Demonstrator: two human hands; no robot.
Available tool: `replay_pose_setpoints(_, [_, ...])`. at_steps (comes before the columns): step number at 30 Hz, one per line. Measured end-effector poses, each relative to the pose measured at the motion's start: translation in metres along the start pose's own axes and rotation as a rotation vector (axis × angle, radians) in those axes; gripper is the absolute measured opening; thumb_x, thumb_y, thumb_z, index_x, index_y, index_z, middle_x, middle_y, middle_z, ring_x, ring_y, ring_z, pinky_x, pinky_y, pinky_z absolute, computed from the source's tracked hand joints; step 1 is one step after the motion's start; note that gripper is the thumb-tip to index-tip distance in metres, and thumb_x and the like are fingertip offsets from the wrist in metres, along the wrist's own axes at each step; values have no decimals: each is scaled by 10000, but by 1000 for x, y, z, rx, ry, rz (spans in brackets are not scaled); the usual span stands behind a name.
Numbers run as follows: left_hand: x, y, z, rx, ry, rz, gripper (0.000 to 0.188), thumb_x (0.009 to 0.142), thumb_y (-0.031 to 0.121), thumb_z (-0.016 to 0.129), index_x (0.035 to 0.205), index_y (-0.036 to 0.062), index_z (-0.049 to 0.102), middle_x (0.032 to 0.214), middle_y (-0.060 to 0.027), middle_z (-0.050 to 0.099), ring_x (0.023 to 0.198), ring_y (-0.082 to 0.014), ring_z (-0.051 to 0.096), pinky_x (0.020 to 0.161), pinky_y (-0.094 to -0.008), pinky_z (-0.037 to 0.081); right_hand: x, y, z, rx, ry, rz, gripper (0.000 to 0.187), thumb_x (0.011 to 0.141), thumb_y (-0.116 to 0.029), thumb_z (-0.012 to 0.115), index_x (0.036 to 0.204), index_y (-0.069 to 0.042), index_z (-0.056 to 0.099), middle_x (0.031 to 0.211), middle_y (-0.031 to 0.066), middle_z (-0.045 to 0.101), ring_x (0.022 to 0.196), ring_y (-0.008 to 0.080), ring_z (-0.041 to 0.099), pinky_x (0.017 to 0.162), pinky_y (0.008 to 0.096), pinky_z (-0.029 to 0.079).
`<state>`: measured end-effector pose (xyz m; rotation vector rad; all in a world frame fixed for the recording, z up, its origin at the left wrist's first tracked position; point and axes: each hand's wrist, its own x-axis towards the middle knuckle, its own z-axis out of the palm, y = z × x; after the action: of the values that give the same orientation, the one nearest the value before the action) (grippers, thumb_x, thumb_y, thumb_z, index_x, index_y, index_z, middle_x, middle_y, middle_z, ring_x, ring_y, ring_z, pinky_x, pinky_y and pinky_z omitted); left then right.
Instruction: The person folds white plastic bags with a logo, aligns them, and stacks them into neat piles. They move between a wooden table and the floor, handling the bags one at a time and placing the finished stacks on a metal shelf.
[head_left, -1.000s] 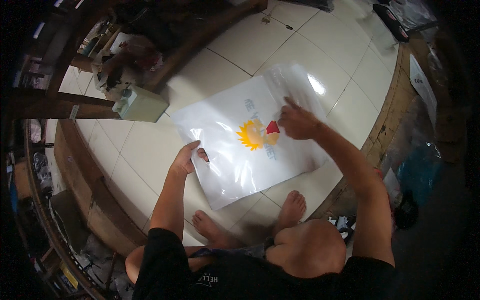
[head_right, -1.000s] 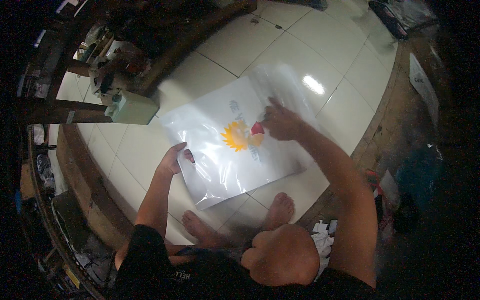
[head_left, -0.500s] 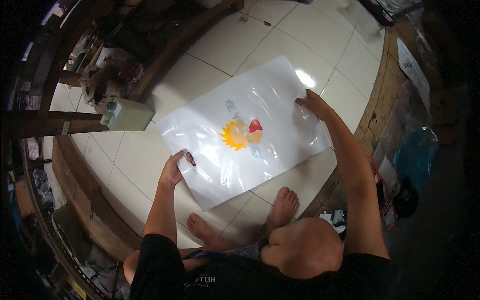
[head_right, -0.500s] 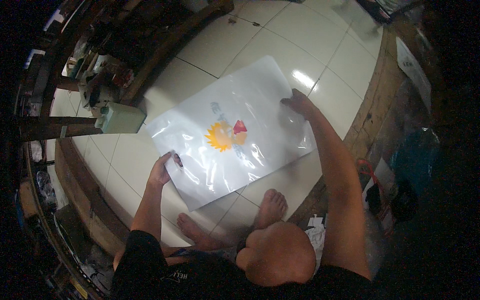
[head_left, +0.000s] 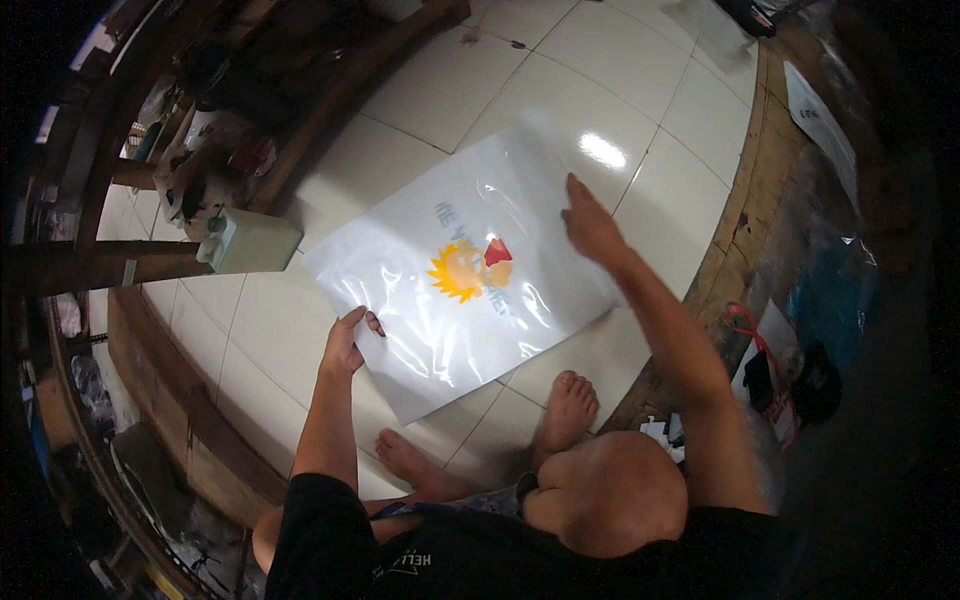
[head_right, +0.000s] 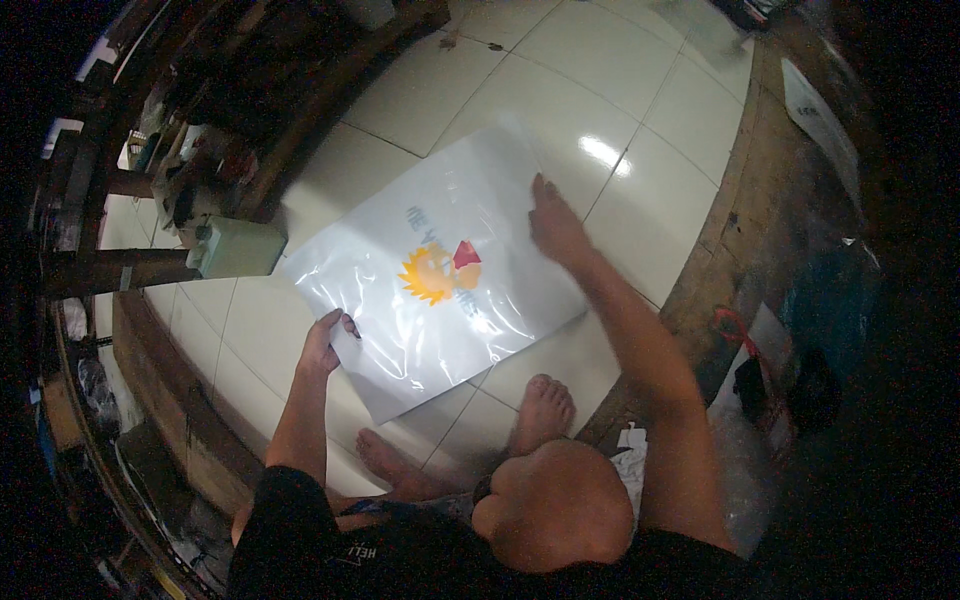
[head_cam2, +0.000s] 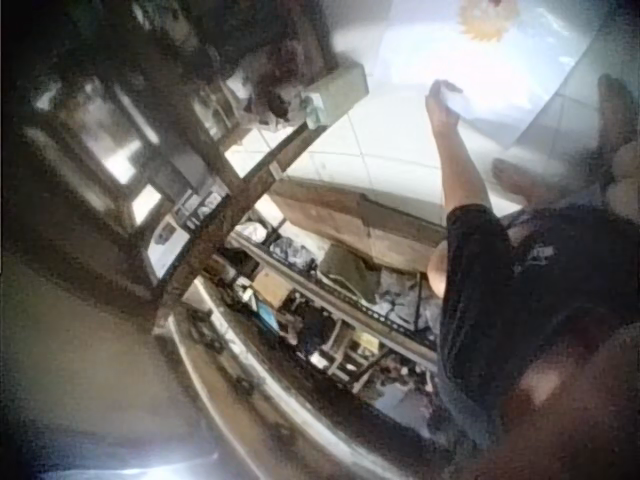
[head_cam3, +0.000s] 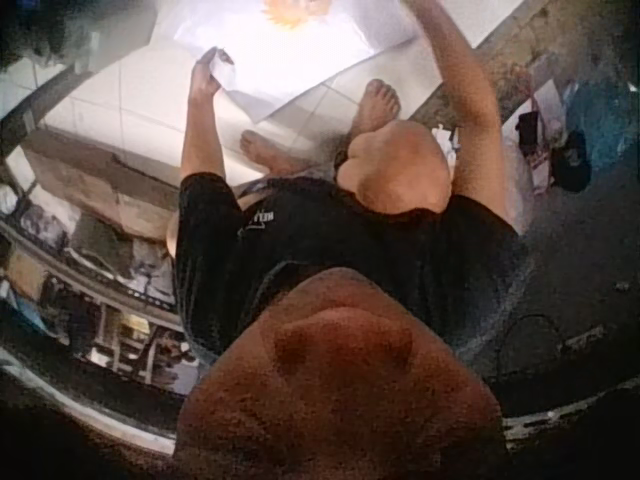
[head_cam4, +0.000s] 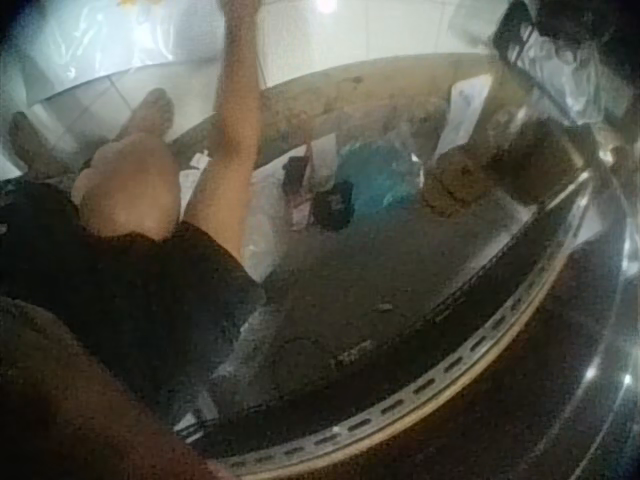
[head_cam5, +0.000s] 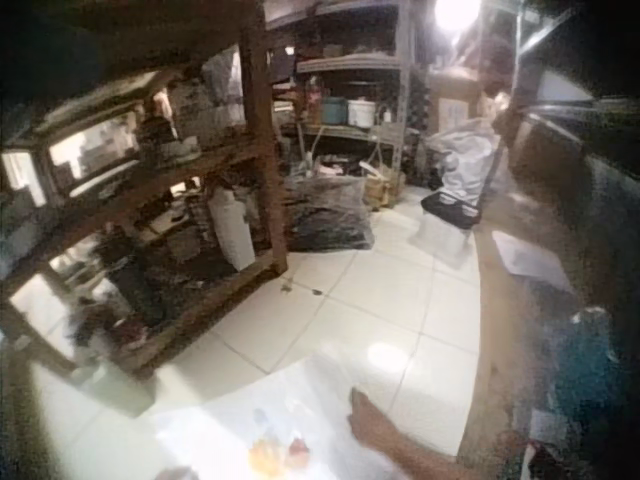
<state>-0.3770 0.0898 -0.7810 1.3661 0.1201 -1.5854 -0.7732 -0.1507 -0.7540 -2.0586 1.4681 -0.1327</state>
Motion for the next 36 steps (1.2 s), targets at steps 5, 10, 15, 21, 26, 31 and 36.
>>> replay_pose_setpoints(5, [1,-2,5,64,53,19,183,961,177,495,821,65,528,703,-57,541,676,-205,555,700,-349,504,-38,-52,46,-549,242,-218,568,898,-100,464,1421,78,330,1498,273,305,1412,390,279,1146,558,215])
replay_pose_setpoints(10, [4,-2,3,94,75,21,184,955,178,502,808,70,531,714,-61,551,674,-208,561,695,-357,509,-44,-55,61,-533,257,-304,525,885,-143,463,1366,64,420,1473,248,350,1404,369,292,1156,549,191])
replay_pose_setpoints(15, [1,-1,6,94,54,33,181,951,179,508,811,68,538,725,-63,562,685,-208,571,708,-360,514,-50,-61,65,-451,246,-380,510,874,-147,478,1336,67,448,1449,242,384,1395,350,315,1158,543,195])
replay_pose_setpoints(21, [-1,1,6,109,55,23,177,953,175,510,816,68,541,736,-61,566,698,-204,572,710,-359,514,-54,-58,71,-285,281,-414,492,869,-123,488,1323,64,457,1416,235,433,1365,341,366,1165,504,206])
replay_pose_setpoints(26, [-4,1,13,96,81,42,150,964,154,498,851,62,535,739,-53,560,697,-189,570,705,-352,512,-58,-55,73,-202,213,-494,485,863,-100,489,1313,76,452,1402,245,438,1362,350,368,1172,484,226])
replay_pose_setpoints(31, [-5,3,12,94,60,29,146,969,149,488,861,59,529,742,-50,559,688,-182,566,699,-352,512,-62,-55,72,-118,195,-536,487,836,-39,492,1305,83,447,1400,248,436,1366,362,361,1173,478,250])
replay_pose_setpoints(36, [-5,3,12,120,46,26,169,973,147,477,836,63,530,732,-50,556,683,-181,563,698,-351,511,-62,-56,67,-98,196,-581,490,807,-16,516,1287,68,463,1395,251,437,1362,371,361,1171,478,259])
